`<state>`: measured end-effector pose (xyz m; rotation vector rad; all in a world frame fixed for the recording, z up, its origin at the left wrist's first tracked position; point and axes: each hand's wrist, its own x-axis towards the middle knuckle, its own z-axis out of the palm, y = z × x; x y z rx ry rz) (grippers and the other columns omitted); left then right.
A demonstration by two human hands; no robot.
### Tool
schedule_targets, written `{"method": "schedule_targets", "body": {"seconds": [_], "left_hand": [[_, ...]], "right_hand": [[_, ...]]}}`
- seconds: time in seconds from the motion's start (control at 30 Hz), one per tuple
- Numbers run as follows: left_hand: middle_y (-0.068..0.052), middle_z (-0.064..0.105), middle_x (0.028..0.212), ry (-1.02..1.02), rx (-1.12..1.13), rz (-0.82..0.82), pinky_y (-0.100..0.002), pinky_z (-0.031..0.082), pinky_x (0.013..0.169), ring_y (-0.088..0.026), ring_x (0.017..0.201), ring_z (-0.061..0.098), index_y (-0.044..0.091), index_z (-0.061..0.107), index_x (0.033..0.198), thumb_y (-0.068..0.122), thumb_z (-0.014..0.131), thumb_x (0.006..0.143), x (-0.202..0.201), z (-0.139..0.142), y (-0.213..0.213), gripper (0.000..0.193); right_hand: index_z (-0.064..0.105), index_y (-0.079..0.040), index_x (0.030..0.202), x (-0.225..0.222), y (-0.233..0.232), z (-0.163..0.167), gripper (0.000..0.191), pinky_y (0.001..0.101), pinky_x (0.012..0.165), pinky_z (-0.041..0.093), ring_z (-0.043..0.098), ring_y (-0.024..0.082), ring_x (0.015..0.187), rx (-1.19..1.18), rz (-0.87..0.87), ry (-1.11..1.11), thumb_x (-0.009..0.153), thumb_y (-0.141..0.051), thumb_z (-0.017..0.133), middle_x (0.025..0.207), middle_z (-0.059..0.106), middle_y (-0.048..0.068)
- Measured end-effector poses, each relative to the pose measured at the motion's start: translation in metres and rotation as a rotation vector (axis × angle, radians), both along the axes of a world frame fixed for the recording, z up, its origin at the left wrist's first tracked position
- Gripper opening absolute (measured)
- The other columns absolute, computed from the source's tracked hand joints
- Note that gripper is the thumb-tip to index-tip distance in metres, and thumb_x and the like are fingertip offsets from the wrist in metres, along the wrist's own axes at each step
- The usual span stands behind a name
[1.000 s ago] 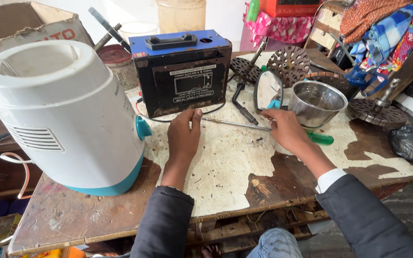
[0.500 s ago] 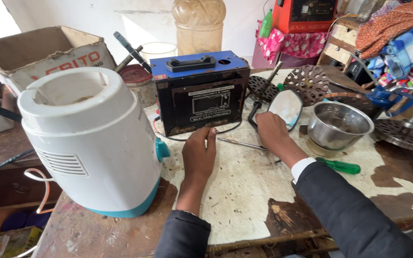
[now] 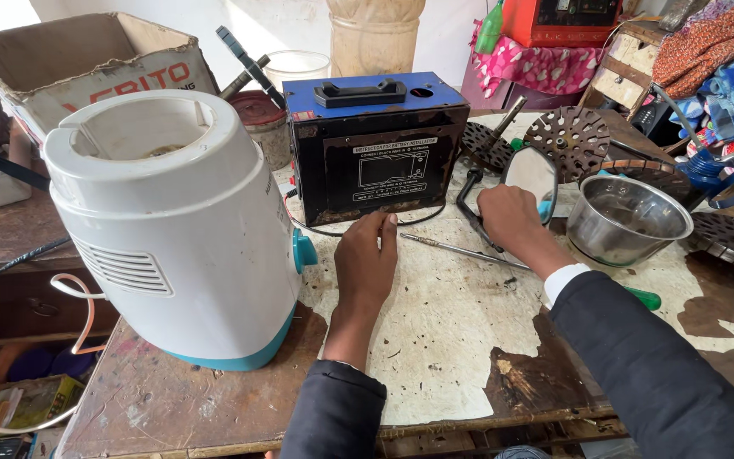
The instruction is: The person handles a blue portable UPS unit on a workbench, connecting wires to the rear terminals and using a screwdriver to tighten the connections. They rotate the unit to access different sides and secure the battery compartment cover.
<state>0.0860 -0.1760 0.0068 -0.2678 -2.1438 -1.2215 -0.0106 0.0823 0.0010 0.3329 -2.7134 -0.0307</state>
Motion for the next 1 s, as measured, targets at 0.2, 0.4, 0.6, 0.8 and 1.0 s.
{"method": "schedule_targets", "body": {"seconds": [0.2, 0.4, 0.6, 0.8, 1.0], "left_hand": [[-0.014, 0.072, 0.09, -0.012, 0.039, 0.002, -0.046, 0.051, 0.071, -0.036, 0.084, 0.068, 0.003, 0.07, 0.097, 0.026, 0.057, 0.102, 0.008, 0.006, -0.003, 0.026], [-0.015, 0.071, 0.089, -0.046, 0.042, 0.001, -0.045, 0.051, 0.072, -0.036, 0.084, 0.068, 0.003, 0.07, 0.097, 0.025, 0.057, 0.102, 0.013, 0.007, -0.007, 0.026], [-0.014, 0.072, 0.094, -0.053, 0.056, -0.02, -0.044, 0.052, 0.077, -0.034, 0.091, 0.068, 0.004, 0.07, 0.101, 0.024, 0.058, 0.102, 0.009, 0.01, -0.01, 0.023], [-0.025, 0.037, 0.155, 0.218, -0.108, 0.077, -0.05, 0.042, 0.106, -0.044, 0.138, 0.04, 0.005, 0.041, 0.152, 0.019, 0.067, 0.095, -0.009, 0.007, -0.02, 0.064], [-0.021, 0.012, 0.165, 0.074, -0.385, 0.213, -0.063, 0.025, 0.112, -0.044, 0.147, 0.022, 0.017, 0.034, 0.156, 0.036, 0.072, 0.09, -0.041, -0.003, -0.025, 0.079]], "right_hand": [[0.077, 0.0, 0.092, 0.046, -0.057, 0.053, 0.013, 0.0442, 0.062, 0.052, 0.07, 0.035, 0.07, -0.498, 0.193, 0.274, 0.09, -0.011, 0.07, 0.079, 0.073, 0.019], [0.076, 0.002, 0.097, 0.044, -0.095, 0.088, 0.013, 0.0272, 0.058, 0.054, 0.073, 0.013, 0.066, -0.913, 0.317, 0.268, 0.095, -0.011, 0.072, 0.076, 0.075, 0.01], [0.074, 0.005, 0.097, 0.021, -0.099, 0.073, 0.014, 0.025, 0.062, 0.058, 0.074, 0.013, 0.07, -1.097, 0.339, 0.265, 0.099, -0.007, 0.068, 0.08, 0.074, 0.009], [0.073, 0.006, 0.099, -0.002, -0.106, 0.067, 0.015, 0.025, 0.064, 0.059, 0.075, 0.014, 0.073, -1.088, 0.369, 0.326, 0.101, -0.008, 0.068, 0.083, 0.075, 0.009], [0.071, 0.006, 0.098, -0.015, -0.11, 0.066, 0.017, 0.027, 0.063, 0.058, 0.075, 0.015, 0.073, -1.007, 0.367, 0.353, 0.101, -0.01, 0.068, 0.082, 0.075, 0.011]]}}
